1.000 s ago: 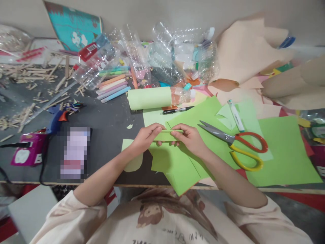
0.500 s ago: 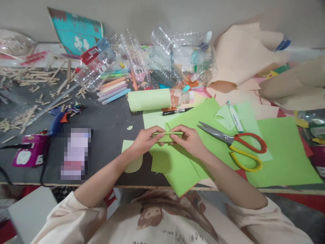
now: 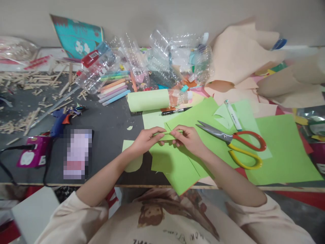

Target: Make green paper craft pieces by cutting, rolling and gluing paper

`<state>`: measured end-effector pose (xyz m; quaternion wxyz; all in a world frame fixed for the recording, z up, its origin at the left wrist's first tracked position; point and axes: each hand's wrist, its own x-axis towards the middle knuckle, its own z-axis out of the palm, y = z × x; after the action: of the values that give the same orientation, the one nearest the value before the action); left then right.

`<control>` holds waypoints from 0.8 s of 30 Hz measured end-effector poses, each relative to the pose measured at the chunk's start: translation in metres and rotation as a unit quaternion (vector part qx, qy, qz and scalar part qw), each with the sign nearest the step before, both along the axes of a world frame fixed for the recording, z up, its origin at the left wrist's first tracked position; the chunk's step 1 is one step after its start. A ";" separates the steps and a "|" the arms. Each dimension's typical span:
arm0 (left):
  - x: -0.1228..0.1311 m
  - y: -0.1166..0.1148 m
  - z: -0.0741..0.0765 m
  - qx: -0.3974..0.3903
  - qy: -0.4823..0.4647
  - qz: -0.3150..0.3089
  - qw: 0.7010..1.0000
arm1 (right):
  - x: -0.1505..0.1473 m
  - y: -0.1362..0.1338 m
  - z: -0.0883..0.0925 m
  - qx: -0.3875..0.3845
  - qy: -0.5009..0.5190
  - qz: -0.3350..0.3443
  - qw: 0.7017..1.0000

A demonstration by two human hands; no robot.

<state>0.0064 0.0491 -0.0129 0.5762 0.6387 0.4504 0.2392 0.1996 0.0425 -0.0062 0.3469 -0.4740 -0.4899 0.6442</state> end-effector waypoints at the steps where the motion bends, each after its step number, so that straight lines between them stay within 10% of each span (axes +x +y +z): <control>1: 0.000 0.000 0.000 -0.001 -0.003 -0.006 1.000 | 0.000 0.000 0.000 0.001 -0.002 0.000 1.000; 24: 0.001 0.002 0.003 -0.049 -0.028 0.112 0.992 | 0.005 0.004 -0.013 0.184 -0.170 0.021 0.968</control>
<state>0.0073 0.0508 -0.0095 0.5889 0.5486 0.5134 0.2978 0.2049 0.0463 -0.0190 0.3260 -0.4947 -0.6613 0.4600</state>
